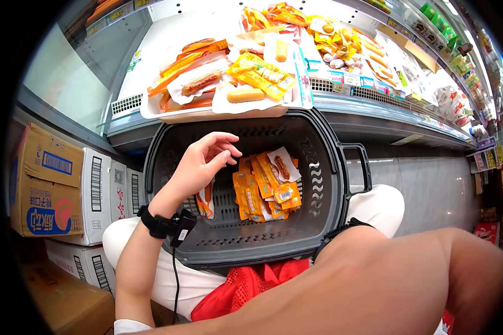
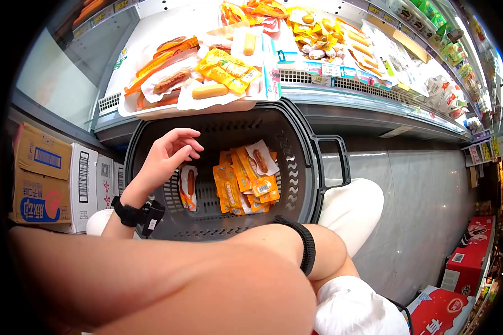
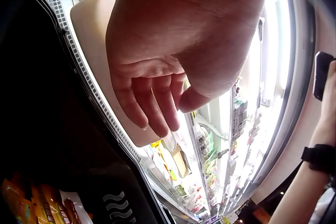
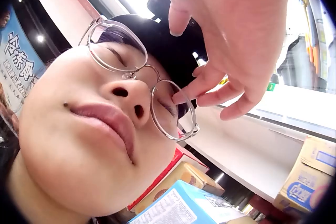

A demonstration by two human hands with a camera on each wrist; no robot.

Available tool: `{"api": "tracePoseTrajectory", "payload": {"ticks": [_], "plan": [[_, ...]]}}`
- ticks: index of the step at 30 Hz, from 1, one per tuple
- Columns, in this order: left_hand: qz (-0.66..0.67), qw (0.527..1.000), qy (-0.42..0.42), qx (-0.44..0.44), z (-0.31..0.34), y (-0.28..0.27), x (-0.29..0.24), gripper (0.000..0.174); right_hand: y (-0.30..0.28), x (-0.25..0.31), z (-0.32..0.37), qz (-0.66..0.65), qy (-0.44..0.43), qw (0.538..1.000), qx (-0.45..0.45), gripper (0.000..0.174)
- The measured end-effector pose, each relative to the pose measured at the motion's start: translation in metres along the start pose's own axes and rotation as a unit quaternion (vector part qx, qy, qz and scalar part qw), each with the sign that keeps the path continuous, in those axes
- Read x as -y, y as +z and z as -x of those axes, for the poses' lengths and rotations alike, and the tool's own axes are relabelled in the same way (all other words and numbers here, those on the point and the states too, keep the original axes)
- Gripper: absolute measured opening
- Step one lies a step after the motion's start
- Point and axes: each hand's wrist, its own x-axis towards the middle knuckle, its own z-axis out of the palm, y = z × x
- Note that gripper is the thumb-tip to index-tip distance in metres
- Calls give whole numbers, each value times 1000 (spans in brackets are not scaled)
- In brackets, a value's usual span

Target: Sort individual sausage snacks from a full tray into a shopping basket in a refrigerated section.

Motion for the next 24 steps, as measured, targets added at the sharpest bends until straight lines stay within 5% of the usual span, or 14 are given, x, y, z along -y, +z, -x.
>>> {"api": "tracePoseTrajectory", "payload": {"ticks": [17,24], "plan": [[26,1000,17,2,-1,-1,4,26,1,0,2,-4,46,998,-32,61],[15,1000,14,2,-2,-1,7,25,22,7,9,-9,-105,994,-2,59]]}}
